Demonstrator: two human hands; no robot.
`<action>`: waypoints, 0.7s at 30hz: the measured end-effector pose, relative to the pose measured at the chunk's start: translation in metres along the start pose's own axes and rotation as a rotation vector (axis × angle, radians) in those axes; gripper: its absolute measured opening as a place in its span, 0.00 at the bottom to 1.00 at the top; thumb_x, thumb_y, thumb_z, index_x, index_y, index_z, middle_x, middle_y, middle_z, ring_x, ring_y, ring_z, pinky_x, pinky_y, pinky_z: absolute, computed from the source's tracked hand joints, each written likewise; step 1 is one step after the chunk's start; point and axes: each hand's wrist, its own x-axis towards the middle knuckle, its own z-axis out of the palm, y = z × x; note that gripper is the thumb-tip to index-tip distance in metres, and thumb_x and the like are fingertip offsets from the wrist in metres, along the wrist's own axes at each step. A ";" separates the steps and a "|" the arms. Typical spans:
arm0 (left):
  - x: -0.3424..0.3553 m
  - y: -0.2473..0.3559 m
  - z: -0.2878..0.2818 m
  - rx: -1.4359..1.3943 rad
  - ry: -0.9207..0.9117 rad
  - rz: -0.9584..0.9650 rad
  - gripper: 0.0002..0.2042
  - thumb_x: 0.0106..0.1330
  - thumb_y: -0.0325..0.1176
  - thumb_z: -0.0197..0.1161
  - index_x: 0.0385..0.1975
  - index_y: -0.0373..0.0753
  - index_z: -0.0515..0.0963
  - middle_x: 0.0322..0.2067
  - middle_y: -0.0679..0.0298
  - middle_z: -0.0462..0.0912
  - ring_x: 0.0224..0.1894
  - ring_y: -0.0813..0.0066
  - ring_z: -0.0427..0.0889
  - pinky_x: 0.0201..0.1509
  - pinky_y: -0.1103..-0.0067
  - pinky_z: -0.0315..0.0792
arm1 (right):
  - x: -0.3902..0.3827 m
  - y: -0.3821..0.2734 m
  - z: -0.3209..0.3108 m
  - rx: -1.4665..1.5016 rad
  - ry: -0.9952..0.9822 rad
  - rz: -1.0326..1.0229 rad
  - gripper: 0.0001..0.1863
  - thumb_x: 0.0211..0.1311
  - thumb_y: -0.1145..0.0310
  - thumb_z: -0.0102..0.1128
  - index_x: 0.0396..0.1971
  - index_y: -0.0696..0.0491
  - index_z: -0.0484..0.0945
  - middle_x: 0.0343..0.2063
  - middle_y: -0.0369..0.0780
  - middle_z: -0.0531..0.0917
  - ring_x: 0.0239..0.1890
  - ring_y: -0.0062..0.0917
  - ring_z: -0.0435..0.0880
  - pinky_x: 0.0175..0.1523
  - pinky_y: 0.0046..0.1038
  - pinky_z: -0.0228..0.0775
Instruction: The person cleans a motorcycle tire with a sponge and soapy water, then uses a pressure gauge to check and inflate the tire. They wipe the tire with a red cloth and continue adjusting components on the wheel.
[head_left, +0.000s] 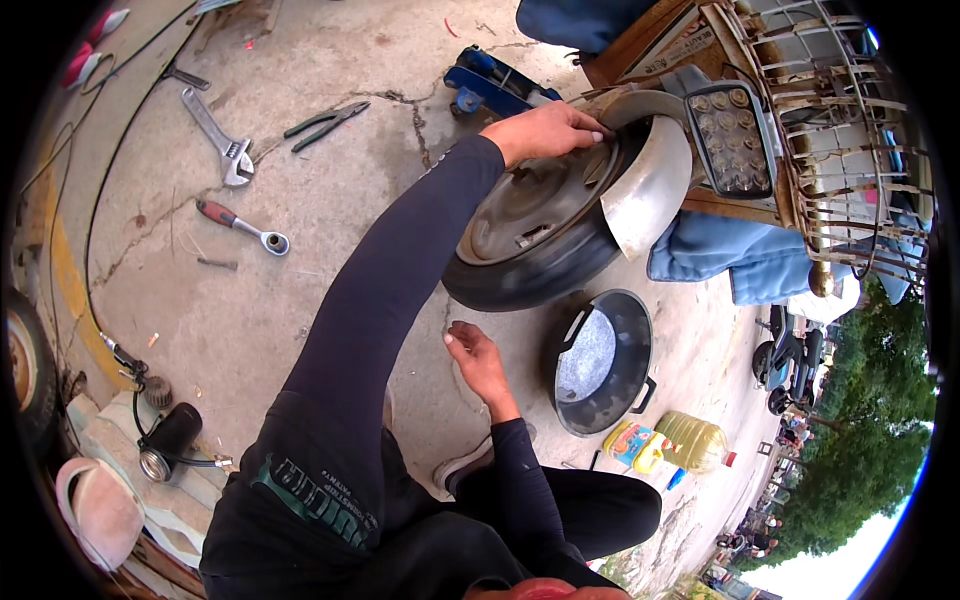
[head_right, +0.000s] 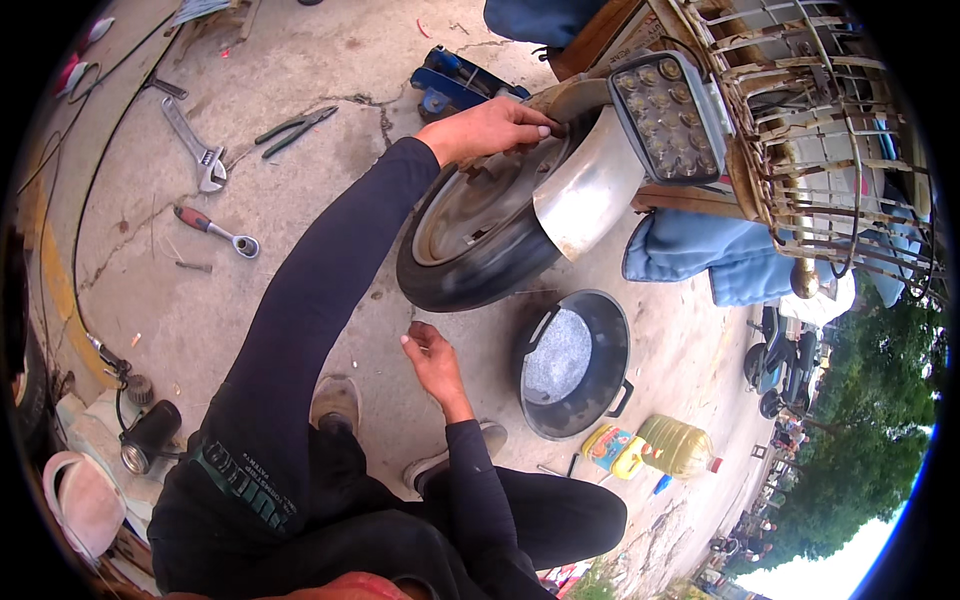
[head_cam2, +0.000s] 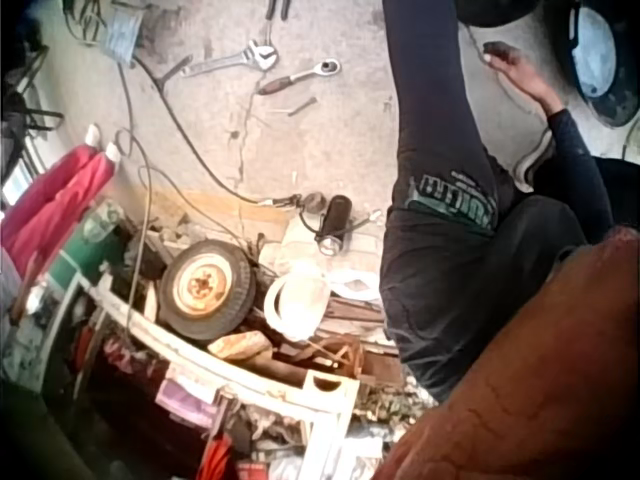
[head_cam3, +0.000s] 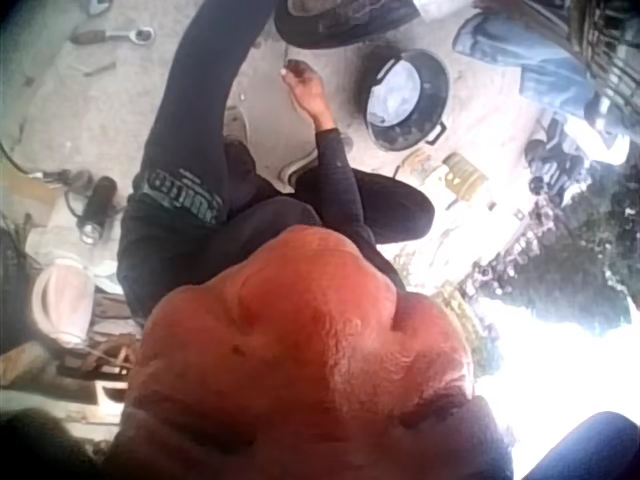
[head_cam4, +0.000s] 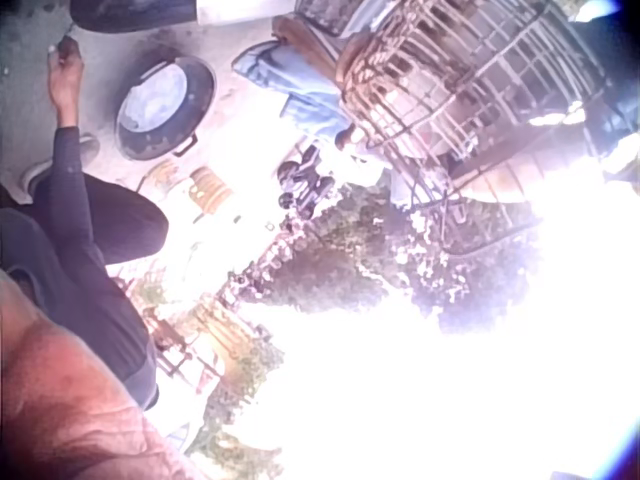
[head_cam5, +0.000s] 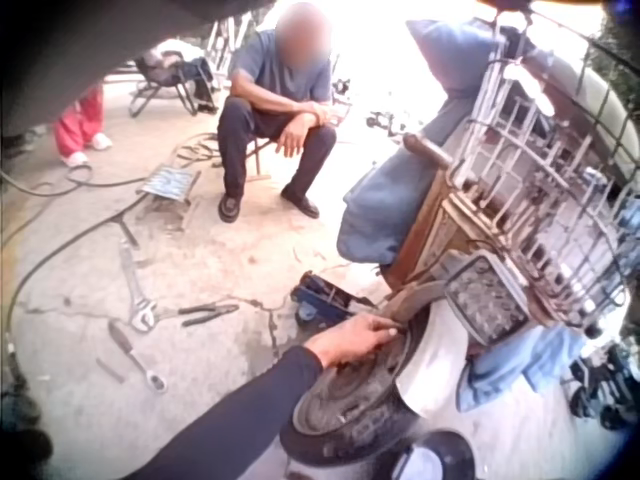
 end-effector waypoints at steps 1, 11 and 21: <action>0.000 0.001 0.000 0.014 0.001 0.003 0.16 0.70 0.37 0.57 0.54 0.39 0.79 0.26 0.72 0.79 0.27 0.86 0.70 0.32 0.84 0.68 | -0.001 -0.001 0.000 -0.015 0.003 -0.001 0.26 0.64 0.61 0.61 0.55 0.64 0.72 0.47 0.48 0.82 0.51 0.34 0.82 0.55 0.31 0.73; 0.000 0.002 0.006 -0.049 0.027 -0.001 0.15 0.70 0.37 0.57 0.52 0.38 0.80 0.25 0.73 0.78 0.27 0.85 0.72 0.32 0.83 0.70 | -0.002 -0.001 -0.002 -0.029 0.027 -0.037 0.25 0.64 0.59 0.62 0.53 0.63 0.74 0.46 0.49 0.83 0.49 0.35 0.83 0.53 0.32 0.74; -0.001 0.007 0.007 -0.069 -0.041 -0.026 0.15 0.69 0.34 0.56 0.53 0.39 0.80 0.26 0.73 0.78 0.27 0.86 0.70 0.34 0.83 0.70 | 0.008 0.009 -0.009 0.036 0.111 -0.124 0.24 0.63 0.58 0.63 0.48 0.65 0.77 0.43 0.48 0.85 0.46 0.31 0.84 0.53 0.29 0.73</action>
